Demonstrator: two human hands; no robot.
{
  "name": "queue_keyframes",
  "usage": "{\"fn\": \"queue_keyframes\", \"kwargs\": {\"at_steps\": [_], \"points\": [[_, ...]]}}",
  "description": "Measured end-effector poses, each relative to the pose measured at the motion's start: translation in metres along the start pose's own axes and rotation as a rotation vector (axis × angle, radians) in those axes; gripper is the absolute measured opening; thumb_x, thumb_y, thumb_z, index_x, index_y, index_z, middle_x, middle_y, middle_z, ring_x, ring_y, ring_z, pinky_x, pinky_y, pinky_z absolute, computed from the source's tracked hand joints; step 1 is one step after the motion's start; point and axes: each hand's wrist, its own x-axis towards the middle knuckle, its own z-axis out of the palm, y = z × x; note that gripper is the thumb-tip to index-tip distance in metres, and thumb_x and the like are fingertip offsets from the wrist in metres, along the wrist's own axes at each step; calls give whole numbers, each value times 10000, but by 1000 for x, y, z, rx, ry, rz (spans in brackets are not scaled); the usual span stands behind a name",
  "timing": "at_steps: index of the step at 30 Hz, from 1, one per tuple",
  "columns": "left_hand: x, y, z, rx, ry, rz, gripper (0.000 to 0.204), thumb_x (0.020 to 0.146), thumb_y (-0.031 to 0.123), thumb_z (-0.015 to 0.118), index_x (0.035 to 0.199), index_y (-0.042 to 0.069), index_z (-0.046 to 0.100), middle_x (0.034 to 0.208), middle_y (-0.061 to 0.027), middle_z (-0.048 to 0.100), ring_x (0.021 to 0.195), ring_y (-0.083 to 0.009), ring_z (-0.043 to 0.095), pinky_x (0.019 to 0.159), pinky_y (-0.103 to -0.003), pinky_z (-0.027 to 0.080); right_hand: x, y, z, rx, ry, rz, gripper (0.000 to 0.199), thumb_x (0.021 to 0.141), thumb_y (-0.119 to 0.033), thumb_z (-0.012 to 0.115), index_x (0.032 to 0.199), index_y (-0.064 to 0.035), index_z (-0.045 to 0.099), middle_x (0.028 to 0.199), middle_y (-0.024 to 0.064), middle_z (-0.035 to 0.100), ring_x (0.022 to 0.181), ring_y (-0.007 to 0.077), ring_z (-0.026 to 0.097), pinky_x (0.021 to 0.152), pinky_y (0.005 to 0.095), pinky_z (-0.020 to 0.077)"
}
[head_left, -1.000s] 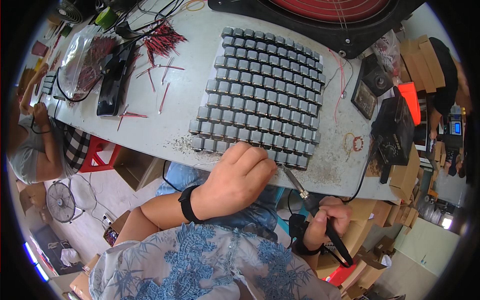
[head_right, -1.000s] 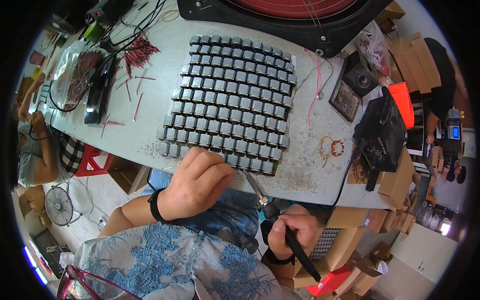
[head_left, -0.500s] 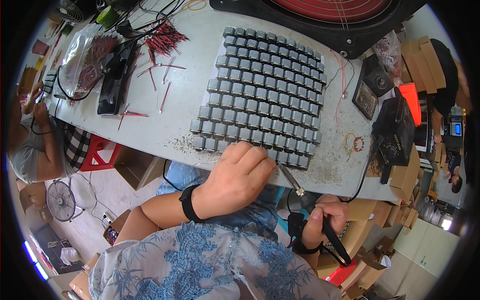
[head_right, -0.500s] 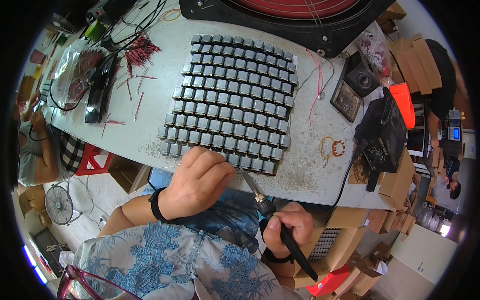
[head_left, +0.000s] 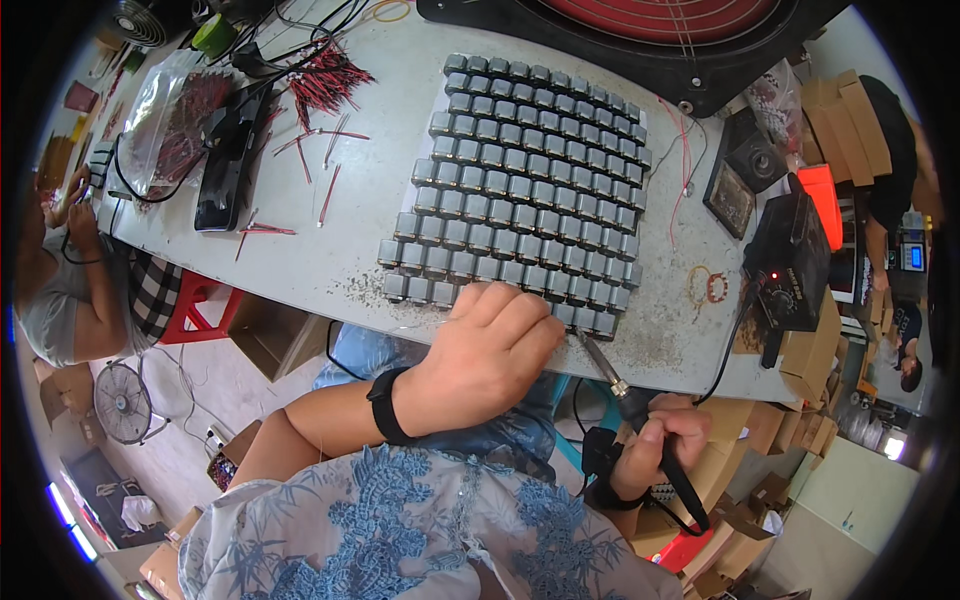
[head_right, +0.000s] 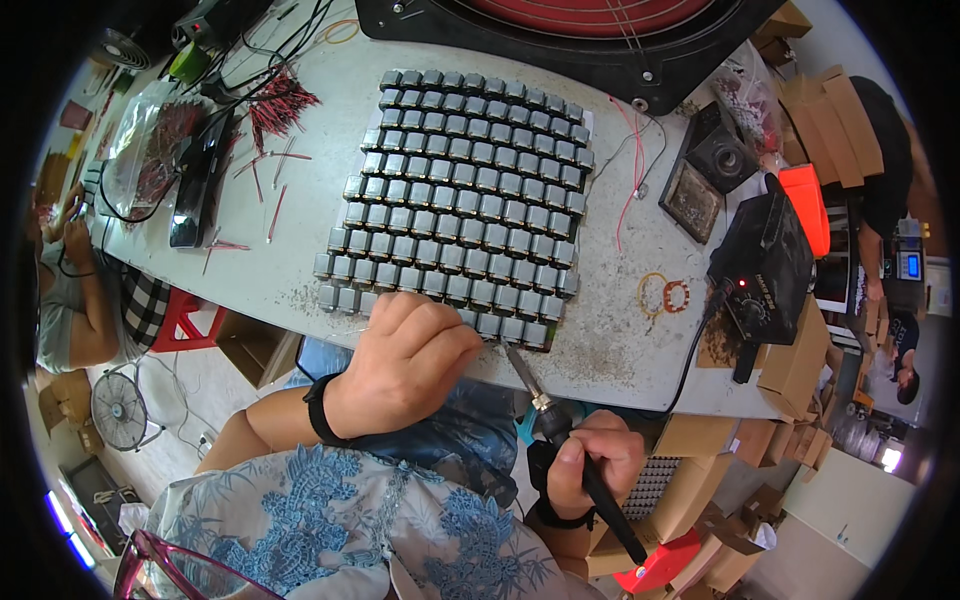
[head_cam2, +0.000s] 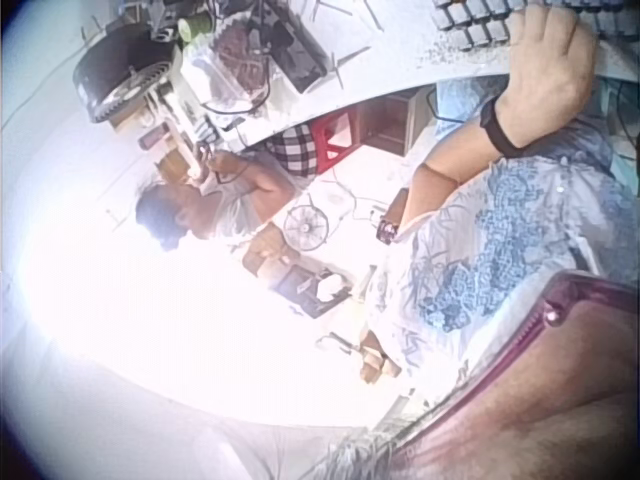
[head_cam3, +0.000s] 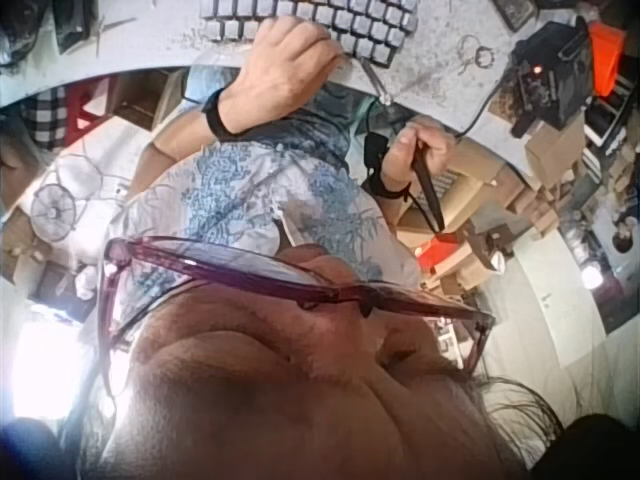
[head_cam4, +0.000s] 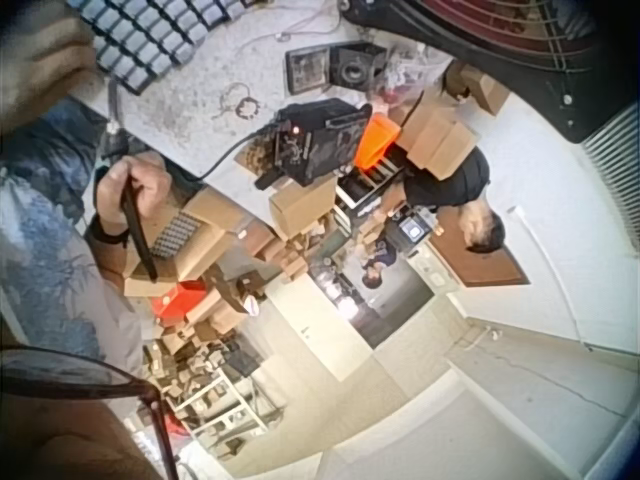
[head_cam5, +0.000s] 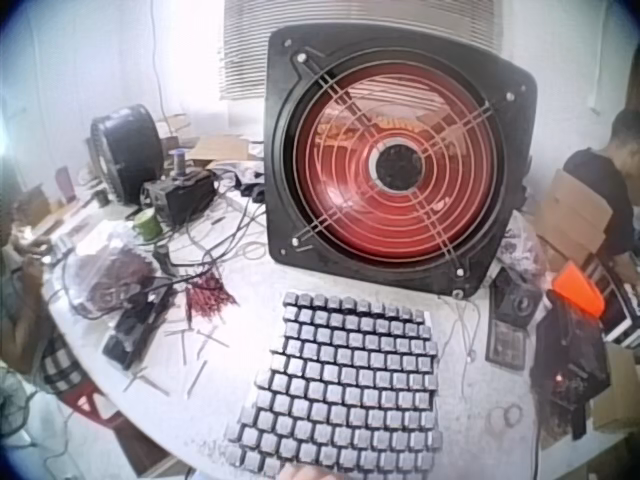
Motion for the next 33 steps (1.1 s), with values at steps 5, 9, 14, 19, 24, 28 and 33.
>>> {"fn": "queue_keyframes", "kwargs": {"at_steps": [5, 9, 14, 19, 24, 28, 33], "points": [[2, 1, 5, -5, -6, 11, 301, 612, -2, 700, 897, 51, 618, 891, -56, 542, 783, -231, 514, 680, -335, 388, 0, -2, 1, -16, -39, 12, 254, 797, -183, 656, 842, -25, 463, 642, 55, 481, 539, 110, 421, 499, 238, 321], [2, 0, 5, 4, -17, 6, 300, 612, -1, 700, 896, 50, 618, 888, -56, 541, 779, -231, 513, 679, -334, 388, 0, -2, 2, -5, -18, 24, 249, 791, -174, 656, 845, -25, 464, 635, 56, 478, 528, 107, 413, 490, 234, 314], [2, 1, 5, -7, -2, 12, 294, 610, 0, 700, 888, 50, 619, 880, -56, 543, 774, -228, 514, 679, -329, 387, -1, -1, 0, -9, -33, 32, 256, 789, -178, 662, 848, -25, 466, 639, 57, 479, 538, 109, 415, 498, 237, 320], [1, 1, 5, 7, -14, 8, 293, 610, 1, 702, 888, 52, 621, 879, -53, 543, 774, -226, 515, 681, -328, 386, -1, -1, 2, 7, -40, 39, 259, 790, -180, 668, 850, -27, 467, 646, 58, 480, 546, 111, 420, 506, 237, 324], [2, 1, 4, 6, -28, 5, 292, 616, 3, 704, 891, 53, 623, 881, -52, 543, 778, -223, 517, 680, -326, 384, -1, -2, 3, 21, -56, 41, 260, 792, -182, 670, 853, -31, 467, 657, 57, 483, 555, 111, 424, 512, 238, 328], [2, 0, 4, -23, -35, 9, 287, 627, -10, 704, 896, 43, 618, 881, -64, 542, 782, -236, 519, 680, -331, 404, 0, -1, 2, -8, -28, 10, 257, 797, -180, 666, 854, -29, 465, 660, 59, 483, 560, 119, 431, 516, 245, 335], [3, 0, 3, -50, -19, 15, 292, 640, -30, 704, 909, 28, 607, 887, -85, 537, 778, -255, 526, 681, -338, 433, 0, -1, -4, 13, 20, -13, 250, 799, -170, 660, 850, -24, 464, 664, 62, 482, 570, 128, 448, 523, 251, 347]]}}
